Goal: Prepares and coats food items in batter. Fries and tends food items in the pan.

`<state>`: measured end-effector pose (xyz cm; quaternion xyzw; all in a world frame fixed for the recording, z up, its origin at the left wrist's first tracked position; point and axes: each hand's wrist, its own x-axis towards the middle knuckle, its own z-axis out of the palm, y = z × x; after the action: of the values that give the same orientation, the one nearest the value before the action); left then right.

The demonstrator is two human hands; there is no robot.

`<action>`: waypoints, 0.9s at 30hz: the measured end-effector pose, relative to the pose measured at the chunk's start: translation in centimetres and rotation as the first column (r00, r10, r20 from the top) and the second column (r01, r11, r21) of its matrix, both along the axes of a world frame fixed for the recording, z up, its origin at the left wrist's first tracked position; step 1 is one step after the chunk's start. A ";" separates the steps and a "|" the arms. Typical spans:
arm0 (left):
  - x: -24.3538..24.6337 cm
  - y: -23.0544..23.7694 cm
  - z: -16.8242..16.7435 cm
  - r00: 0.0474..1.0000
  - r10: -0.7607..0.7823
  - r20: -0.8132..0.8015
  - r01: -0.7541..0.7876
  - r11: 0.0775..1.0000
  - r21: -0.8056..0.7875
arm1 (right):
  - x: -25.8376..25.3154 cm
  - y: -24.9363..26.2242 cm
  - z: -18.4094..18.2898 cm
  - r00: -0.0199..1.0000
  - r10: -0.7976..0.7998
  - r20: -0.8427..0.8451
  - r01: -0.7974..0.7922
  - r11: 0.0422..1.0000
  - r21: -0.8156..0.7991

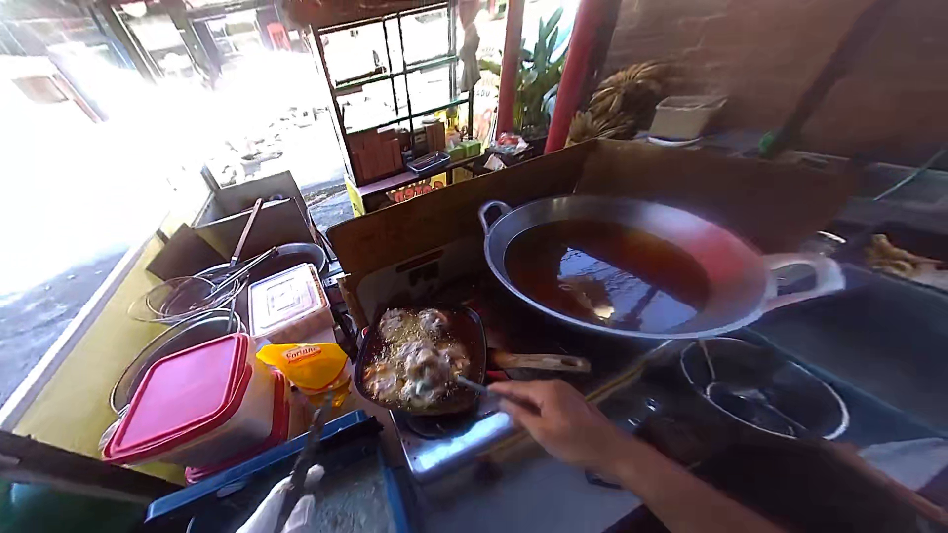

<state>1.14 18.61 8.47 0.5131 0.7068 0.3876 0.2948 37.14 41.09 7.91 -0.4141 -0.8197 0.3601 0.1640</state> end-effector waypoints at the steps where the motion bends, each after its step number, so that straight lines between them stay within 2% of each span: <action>1: -0.1 2.0 -0.5 0.995 -0.075 -0.061 0.074 0.997 -0.017 | 0.3 1.5 -0.4 0.999 -0.040 0.031 0.033 0.983 0.180; 2: -0.1 4.1 -0.7 0.979 -0.150 -0.138 0.145 0.988 -0.048 | 0.5 2.9 -1.1 0.996 -0.076 0.055 0.054 0.941 0.335; 4: 0.7 8.4 -1.0 0.931 -0.232 -0.282 0.211 0.972 -0.104 | 0.6 5.3 -2.0 0.978 -0.159 0.137 0.089 0.904 0.418; 6: 2.0 12.5 -1.2 0.890 -0.229 -0.393 0.175 0.970 -0.170 | 0.6 7.0 -2.7 0.960 -0.213 0.180 0.135 0.920 0.367; 8: 2.8 16.2 -1.3 0.837 -0.248 -0.488 0.148 0.961 -0.236 | 0.5 8.0 -3.5 0.963 -0.234 0.137 0.181 0.931 0.318; 13: 4.7 22.0 -1.9 0.745 -0.299 -0.596 0.123 0.940 -0.317 | 0.7 9.1 -4.3 0.954 -0.234 0.189 0.181 0.948 0.261; 19: 6.6 25.9 -1.2 0.643 -0.386 -0.662 0.043 0.880 -0.472 | 1.3 10.3 -5.3 0.968 -0.249 0.031 0.240 0.955 0.171; 24: 6.3 27.8 0.4 0.628 -0.445 -0.639 0.020 0.829 -0.558 | 1.0 11.3 -4.9 0.949 -0.308 -0.066 0.305 0.951 -0.049; 27: 6.6 28.7 1.0 0.577 -0.503 -0.644 -0.019 0.779 -0.626 | 0.6 11.9 -5.1 0.936 -0.341 -0.083 0.326 0.932 -0.157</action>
<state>7.75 47.31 9.45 0.6122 0.7615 -0.1539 0.1474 37.78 52.95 2.84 -0.5377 -0.6997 0.4060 0.2377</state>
